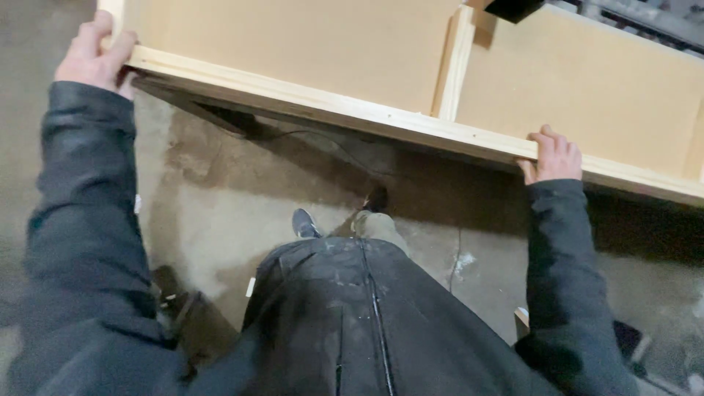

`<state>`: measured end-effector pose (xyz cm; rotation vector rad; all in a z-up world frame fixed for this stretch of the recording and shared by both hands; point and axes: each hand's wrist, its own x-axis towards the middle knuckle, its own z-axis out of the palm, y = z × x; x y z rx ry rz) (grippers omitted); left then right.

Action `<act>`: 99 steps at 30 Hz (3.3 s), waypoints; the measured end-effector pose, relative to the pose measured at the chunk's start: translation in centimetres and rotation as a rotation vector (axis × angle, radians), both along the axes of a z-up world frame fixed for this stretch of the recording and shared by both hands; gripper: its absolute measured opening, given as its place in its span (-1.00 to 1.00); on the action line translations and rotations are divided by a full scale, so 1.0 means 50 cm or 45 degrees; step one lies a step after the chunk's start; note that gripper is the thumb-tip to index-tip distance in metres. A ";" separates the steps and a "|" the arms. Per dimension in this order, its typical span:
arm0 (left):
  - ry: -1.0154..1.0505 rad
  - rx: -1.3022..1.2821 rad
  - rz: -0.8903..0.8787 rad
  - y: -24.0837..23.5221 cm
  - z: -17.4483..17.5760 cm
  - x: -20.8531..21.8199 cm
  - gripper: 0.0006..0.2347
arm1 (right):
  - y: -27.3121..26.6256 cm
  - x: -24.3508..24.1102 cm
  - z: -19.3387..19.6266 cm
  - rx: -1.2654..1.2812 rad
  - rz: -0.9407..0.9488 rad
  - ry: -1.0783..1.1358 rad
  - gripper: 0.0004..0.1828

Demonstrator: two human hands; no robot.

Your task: The person squeezes white wood glue from a plastic bottle along the edges and marked lines of a large fiberboard panel resting on a workbench. They then lay wooden frame strips onto the glued edges and press the strips into place, assembling a long wooden box or shelf unit.

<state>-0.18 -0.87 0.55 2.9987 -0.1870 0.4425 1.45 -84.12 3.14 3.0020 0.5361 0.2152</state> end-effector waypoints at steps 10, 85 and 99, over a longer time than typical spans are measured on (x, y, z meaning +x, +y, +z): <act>-0.095 -0.068 -0.062 0.012 -0.029 0.011 -0.55 | -0.049 0.009 -0.061 -0.219 0.038 -0.005 -0.54; -0.173 -1.598 -0.037 0.098 -0.083 0.023 -0.41 | 1.341 0.113 0.092 0.110 0.506 0.375 -0.45; -0.120 -1.555 -0.084 0.117 -0.071 0.039 -0.40 | 1.341 0.125 0.086 0.009 0.419 0.483 -0.38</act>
